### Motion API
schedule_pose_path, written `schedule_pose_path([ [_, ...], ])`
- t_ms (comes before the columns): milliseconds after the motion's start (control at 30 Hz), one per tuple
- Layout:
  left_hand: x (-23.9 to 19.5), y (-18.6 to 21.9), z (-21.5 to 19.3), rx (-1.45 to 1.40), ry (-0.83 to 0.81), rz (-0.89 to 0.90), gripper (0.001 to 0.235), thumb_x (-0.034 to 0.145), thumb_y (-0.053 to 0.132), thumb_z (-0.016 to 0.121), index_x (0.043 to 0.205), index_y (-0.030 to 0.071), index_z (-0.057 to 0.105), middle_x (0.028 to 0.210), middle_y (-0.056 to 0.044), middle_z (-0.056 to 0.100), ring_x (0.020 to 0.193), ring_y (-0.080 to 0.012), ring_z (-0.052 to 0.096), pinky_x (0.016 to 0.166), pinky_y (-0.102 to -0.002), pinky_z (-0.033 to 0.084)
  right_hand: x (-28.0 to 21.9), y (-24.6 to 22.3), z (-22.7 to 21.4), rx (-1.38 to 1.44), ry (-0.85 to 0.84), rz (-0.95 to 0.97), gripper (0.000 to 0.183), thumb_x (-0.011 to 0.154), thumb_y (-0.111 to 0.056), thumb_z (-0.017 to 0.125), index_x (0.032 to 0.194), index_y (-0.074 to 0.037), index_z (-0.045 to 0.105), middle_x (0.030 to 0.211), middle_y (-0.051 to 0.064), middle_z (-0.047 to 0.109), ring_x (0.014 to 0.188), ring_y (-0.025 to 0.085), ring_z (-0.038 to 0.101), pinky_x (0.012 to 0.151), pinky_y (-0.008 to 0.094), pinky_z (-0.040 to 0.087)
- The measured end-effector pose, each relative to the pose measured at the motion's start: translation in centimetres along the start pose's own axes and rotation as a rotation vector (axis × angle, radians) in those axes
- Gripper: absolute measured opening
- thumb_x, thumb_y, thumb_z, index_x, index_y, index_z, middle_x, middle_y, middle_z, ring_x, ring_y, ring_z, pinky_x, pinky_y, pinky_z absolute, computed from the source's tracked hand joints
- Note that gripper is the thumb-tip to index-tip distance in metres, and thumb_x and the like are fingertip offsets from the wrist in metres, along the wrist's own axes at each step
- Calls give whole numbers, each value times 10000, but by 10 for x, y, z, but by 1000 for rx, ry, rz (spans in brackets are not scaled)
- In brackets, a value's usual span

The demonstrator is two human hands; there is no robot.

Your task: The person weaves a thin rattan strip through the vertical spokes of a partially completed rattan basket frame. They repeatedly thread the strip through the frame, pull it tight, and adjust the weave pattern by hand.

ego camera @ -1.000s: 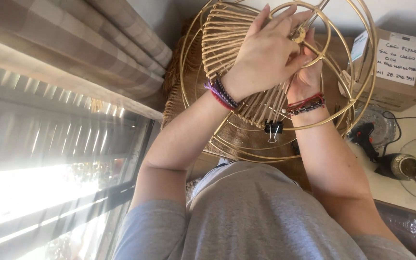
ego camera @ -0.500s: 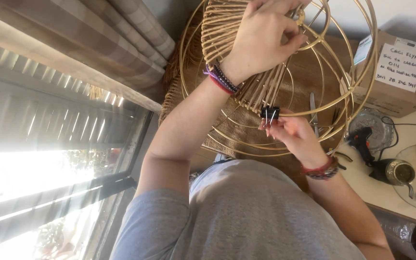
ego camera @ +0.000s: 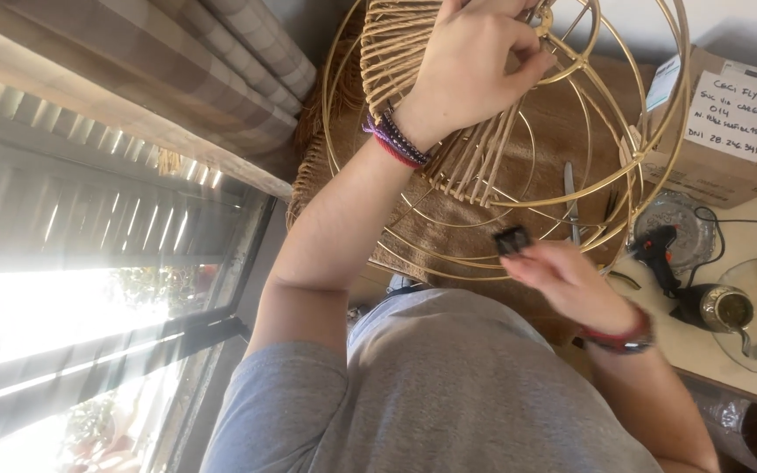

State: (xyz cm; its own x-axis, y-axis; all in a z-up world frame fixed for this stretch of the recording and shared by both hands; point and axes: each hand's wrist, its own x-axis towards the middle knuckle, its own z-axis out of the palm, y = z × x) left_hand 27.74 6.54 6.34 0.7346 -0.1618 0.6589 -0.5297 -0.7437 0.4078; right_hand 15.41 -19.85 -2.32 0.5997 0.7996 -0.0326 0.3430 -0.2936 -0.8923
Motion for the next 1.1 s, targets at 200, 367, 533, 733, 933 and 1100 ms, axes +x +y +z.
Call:
schedule_pose_path([
  [200, -7, 8, -10, -17, 14, 57, 338, 832, 304, 753, 550, 201, 597, 699, 103, 598, 657, -132, 618, 913, -412, 325, -50, 125, -129, -67, 113, 478, 399, 995, -375, 491, 663, -160, 436, 600, -54, 424, 541, 151, 451, 758, 328, 460],
  [367, -17, 13, -25, -49, -108, 69, 237, 907, 237, 791, 682, 187, 735, 1348, 22, 669, 1189, -204, 667, 1071, -496, 353, -31, 69, -180, 199, 56, 198, 478, 1180, -240, 275, 742, -105, 413, 657, -9, 359, 570, 146, 315, 572, 291, 324],
  [533, -23, 12, -30, -92, -133, 98, 309, 885, 206, 814, 623, 173, 653, 1361, 5, 674, 1206, -189, 665, 1071, -452, 328, -15, 85, -195, 187, -77, 278, 498, 1130, -334, 336, 683, -121, 390, 635, -24, 364, 547, 151, 324, 615, 308, 357],
  [733, -26, 17, -34, -113, -139, 126, 269, 874, 193, 809, 648, 158, 668, 1380, -8, 663, 1213, -207, 664, 1063, -445, 347, 20, 97, -213, 234, -217, 155, 546, 1094, -497, 308, 673, -156, 370, 627, -37, 346, 537, 141, 267, 563, 285, 335],
  [933, -30, 17, -35, -120, -141, 109, 270, 884, 198, 795, 652, 163, 661, 1383, -7, 659, 1234, -205, 650, 1065, -441, 342, 39, 106, -229, 279, -33, 376, 612, 1164, -510, 238, 707, -122, 356, 657, -10, 309, 580, 194, 318, 640, 366, 359],
  [1100, -25, 11, -34, -92, -121, 68, 256, 887, 210, 799, 648, 176, 716, 1368, 15, 670, 1249, -199, 652, 1107, -462, 351, 31, -7, -150, -552, 641, 462, 957, 1046, -800, 259, 1468, 23, 505, 1376, 281, 573, 1208, 509, 538, 868, 733, 379],
])
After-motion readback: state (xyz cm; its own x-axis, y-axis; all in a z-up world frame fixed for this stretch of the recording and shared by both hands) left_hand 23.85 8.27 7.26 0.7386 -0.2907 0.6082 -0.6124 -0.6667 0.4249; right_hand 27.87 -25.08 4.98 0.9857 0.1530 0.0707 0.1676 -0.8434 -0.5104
